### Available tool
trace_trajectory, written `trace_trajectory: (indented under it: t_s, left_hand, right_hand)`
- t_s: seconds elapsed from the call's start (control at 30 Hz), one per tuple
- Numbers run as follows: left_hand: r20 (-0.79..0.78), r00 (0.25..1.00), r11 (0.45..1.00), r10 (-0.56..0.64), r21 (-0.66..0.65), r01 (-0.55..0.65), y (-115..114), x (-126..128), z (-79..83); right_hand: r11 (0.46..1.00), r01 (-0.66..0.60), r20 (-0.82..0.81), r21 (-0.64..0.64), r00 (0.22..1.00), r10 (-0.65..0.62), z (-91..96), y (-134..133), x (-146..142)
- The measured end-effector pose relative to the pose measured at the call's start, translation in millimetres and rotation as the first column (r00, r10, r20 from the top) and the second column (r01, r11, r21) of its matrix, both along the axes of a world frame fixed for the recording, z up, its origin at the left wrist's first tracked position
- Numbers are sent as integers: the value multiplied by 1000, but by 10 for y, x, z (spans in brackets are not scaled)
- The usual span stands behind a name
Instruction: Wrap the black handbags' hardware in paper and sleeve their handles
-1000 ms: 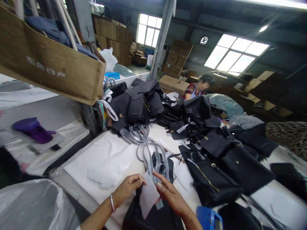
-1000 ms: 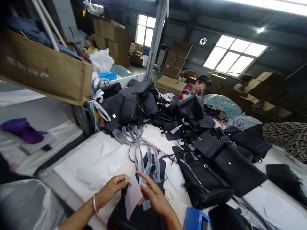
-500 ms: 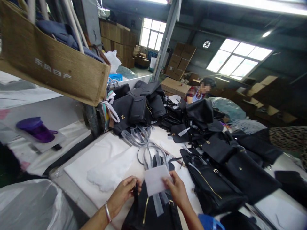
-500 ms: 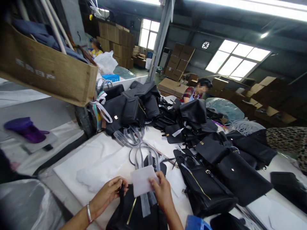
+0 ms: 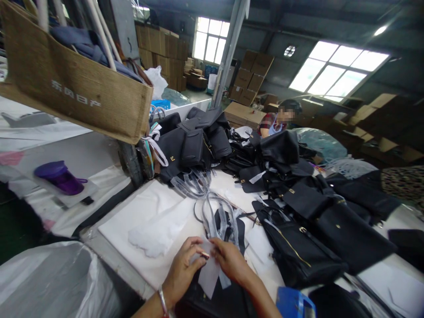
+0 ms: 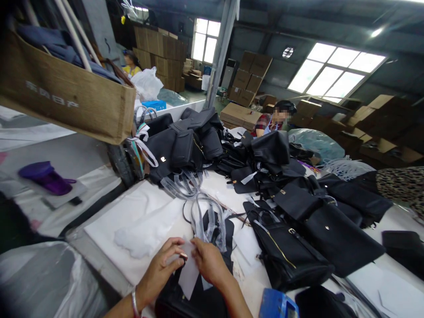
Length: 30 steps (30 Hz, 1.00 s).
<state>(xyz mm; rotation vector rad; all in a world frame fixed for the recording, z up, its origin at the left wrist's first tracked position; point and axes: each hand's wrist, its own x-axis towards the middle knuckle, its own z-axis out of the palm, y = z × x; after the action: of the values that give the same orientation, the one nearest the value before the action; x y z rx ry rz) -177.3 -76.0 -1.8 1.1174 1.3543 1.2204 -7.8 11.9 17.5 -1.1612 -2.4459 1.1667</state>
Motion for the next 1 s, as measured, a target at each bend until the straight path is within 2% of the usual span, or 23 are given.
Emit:
trace_trajectory:
  t_s: [0.1,0.17,0.23,0.3,0.37,0.43,0.53,0.6,0.63,0.7,0.77,0.83,0.9,1.0]
  left_hand:
    - [-194,980,996,55,82,-39,-15,8,82]
    - [-218,976,996,3,92,18,7,-35,101]
    - [-177,980,993,-90,62,102,49,-104,95]
    - [-125,985,991,-120,35,125,93,-173,76]
    - [-98,992,997,-74,13,75,127,-216,51]
    - [-90,995,1000,-30,-4,30,153,-227,27]
    - [-101,995,1000,-6,-22,4,194,-206,-7]
    - [-76,997,999,21,-42,-25,220,-196,-41]
    - [-27,999,997,44,-57,-46,227,-196,-64]
    - [181,980,991,83,-116,-63,220,-198,-114]
    - [461,883,979,94,-203,2,182,-188,-158]
    - [653,755,960,57,-245,139,126,-150,-180]
    - [721,693,946,0,-225,234,79,-90,-173]
    - [691,723,953,-14,-211,220,58,-7,-127]
  right_hand:
    - [996,-80,48,38,996,78,100,7,-110]
    - [994,-112,19,17,994,112,137,27,-147]
    - [989,-121,-72,-80,991,115,127,28,-145]
    - [964,-79,-211,-256,977,24,61,-22,-122]
    - [897,-22,-321,-441,937,-135,-45,-133,-105]
    - [858,55,-368,-511,888,-276,-157,-280,-117]
    - [898,251,-369,-362,846,-385,-275,-469,-182]
    - [895,365,-359,-256,824,-438,-315,-531,-224]
    - [883,396,-362,-251,808,-465,-329,-542,-236]
    - [849,413,-379,-328,766,-519,-348,-538,-239]
    - [819,381,-392,-429,738,-549,-363,-519,-228]
    - [801,351,-394,-485,730,-558,-371,-501,-221]
    - [795,340,-392,-503,729,-561,-370,-490,-225]
    - [819,378,-371,-432,753,-543,-349,-485,-224]
